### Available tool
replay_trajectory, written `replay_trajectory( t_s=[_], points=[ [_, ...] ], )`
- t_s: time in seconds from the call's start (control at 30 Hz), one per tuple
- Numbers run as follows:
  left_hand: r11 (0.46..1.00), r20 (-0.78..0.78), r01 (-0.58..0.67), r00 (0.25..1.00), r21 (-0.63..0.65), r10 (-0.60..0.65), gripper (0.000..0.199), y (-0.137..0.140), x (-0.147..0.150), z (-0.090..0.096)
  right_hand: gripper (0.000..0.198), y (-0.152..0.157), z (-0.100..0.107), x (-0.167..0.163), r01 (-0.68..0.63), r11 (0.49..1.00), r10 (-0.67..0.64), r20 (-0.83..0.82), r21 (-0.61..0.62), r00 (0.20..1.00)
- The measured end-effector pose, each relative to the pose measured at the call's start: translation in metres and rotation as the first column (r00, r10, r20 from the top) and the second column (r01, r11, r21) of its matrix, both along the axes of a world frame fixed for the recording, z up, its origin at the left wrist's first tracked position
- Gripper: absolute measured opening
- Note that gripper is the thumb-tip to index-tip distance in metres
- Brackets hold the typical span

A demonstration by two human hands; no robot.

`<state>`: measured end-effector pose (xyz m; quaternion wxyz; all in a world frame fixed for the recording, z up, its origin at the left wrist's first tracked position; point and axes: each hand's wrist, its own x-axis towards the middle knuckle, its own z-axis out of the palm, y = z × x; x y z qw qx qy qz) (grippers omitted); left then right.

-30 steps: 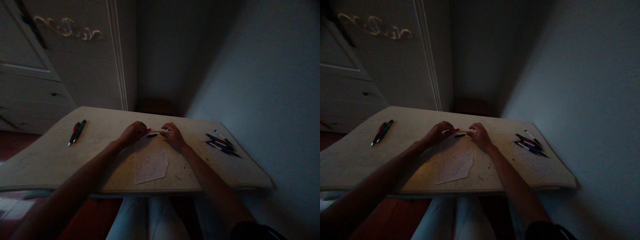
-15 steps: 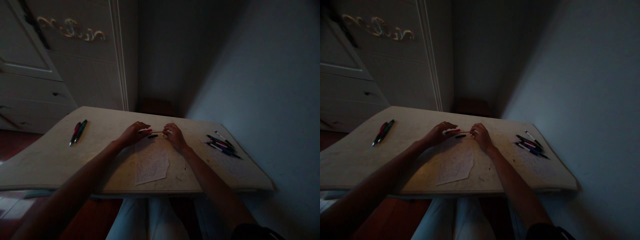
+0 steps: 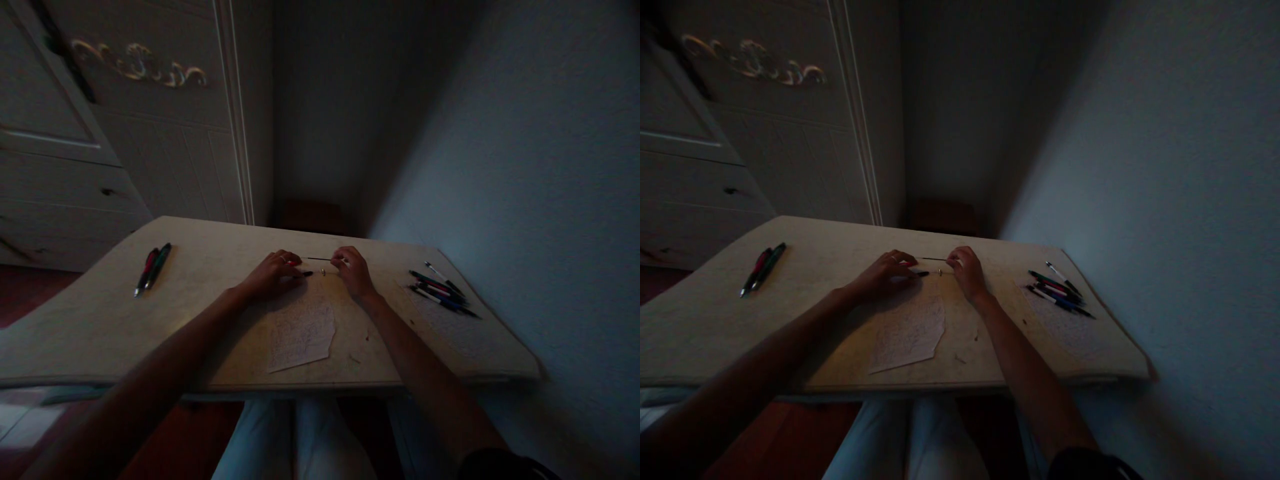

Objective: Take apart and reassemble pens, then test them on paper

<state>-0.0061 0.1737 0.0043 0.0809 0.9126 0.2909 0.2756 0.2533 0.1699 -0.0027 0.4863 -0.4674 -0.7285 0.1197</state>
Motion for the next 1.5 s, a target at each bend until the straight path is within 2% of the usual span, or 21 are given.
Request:
replay_trajectory(
  t_s=[0.27, 0.53, 0.67, 0.83, 0.97, 1.2, 1.37, 1.5],
  points=[
    [1.0, -0.045, -0.027, 0.999, -0.008, 0.026, 0.014, 0.002, 0.002, -0.002, 0.006, -0.002, 0.0, -0.002, -0.01, 1.0, 0.01, -0.013, -0.019, 1.0],
    [0.997, -0.014, -0.071, 0.997, -0.034, 0.07, 0.015, 0.0, 0.007, -0.004, 0.006, -0.002, 0.001, -0.001, -0.008, 1.0, 0.008, -0.015, -0.009, 1.0],
    [0.996, 0.121, -0.048, 0.991, -0.069, 0.056, 0.017, 0.0, 0.009, -0.002, 0.005, -0.002, 0.001, 0.0, 0.001, 1.0, -0.002, -0.024, -0.012, 1.0],
    [0.948, 0.318, -0.16, 0.916, -0.274, 0.247, 0.016, 0.0, 0.009, 0.001, 0.005, -0.002, 0.001, 0.0, 0.0, 1.0, 0.0, -0.021, -0.022, 1.0],
    [0.943, 0.436, -0.12, 0.864, -0.309, 0.252, 0.023, 0.001, 0.006, 0.004, 0.006, -0.003, 0.002, -0.001, -0.013, 1.0, 0.012, -0.023, -0.017, 1.0],
    [0.954, 0.391, -0.109, 0.894, -0.279, 0.217, 0.021, 0.003, 0.001, 0.005, 0.006, -0.004, 0.001, -0.002, -0.03, 1.0, 0.03, -0.015, -0.004, 0.999],
    [0.916, 0.442, -0.119, 0.847, -0.383, 0.295, 0.015, 0.003, 0.004, 0.007, 0.006, -0.004, 0.002, -0.002, -0.033, 0.999, 0.032, -0.004, -0.01, 0.999],
    [0.887, 0.459, -0.124, 0.818, -0.445, 0.345, 0.017, 0.002, 0.004, 0.01, 0.006, -0.004, 0.002, -0.002, -0.052, 0.999, 0.052, 0.0, -0.013, 0.999]
  ],
)
